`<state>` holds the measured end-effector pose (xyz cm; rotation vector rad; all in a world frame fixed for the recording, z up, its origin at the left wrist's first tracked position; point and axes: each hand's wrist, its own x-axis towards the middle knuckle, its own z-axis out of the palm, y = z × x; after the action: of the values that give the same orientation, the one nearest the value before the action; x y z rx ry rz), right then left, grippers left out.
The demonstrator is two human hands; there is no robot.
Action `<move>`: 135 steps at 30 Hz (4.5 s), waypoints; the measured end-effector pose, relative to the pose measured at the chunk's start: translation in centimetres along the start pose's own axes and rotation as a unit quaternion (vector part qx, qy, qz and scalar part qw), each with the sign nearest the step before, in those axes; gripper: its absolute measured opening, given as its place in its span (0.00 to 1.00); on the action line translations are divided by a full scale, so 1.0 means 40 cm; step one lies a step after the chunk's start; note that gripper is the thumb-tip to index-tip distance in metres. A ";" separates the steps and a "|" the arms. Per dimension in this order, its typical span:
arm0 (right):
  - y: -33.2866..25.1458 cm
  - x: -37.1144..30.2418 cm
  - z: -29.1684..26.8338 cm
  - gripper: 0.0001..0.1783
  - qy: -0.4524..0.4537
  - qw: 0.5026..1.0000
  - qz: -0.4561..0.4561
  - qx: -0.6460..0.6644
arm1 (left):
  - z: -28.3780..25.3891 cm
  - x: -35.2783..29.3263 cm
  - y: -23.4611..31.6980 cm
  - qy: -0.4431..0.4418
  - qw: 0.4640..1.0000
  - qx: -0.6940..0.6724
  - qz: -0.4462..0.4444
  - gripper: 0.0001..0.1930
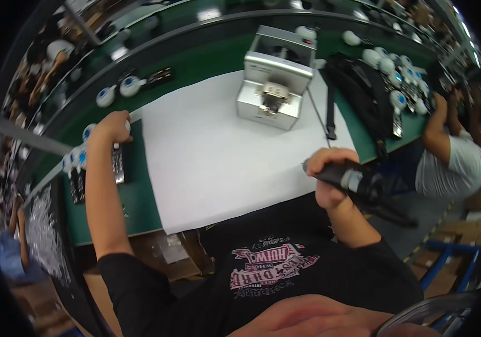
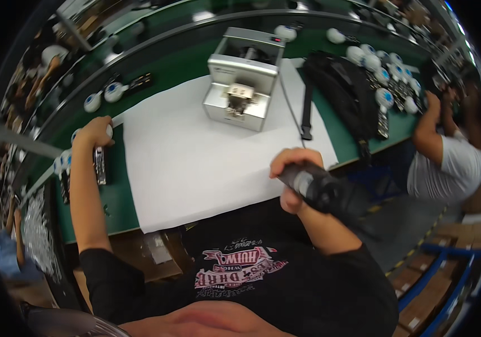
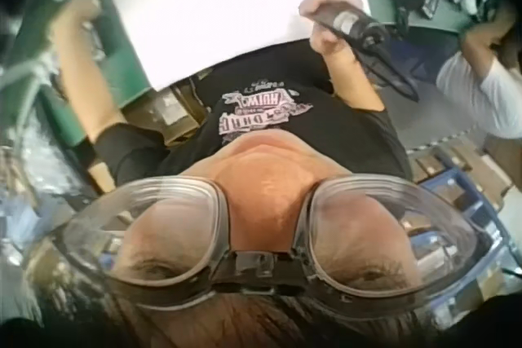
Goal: Using an electric screwdriver to secure components onto circuit boards on a production line.
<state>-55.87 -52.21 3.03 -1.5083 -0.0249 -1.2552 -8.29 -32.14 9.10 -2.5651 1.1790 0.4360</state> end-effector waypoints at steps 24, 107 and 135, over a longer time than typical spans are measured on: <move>0.066 0.356 0.183 0.39 -0.001 0.993 -0.114 0.015 | 0.106 -0.046 0.575 0.161 0.824 -0.462 0.287 0.34; 0.135 0.361 0.104 0.43 -0.029 0.997 -0.067 0.016 | 0.137 0.015 0.537 0.292 0.849 -0.342 0.278 0.31; 0.086 0.514 -0.023 0.47 -0.064 0.928 -0.357 0.090 | 0.131 0.032 0.514 0.277 0.855 -0.364 0.245 0.36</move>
<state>-45.47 -66.06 14.65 -1.4618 -0.8182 -1.6564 -24.11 -43.89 1.17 -3.1077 2.2749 0.2749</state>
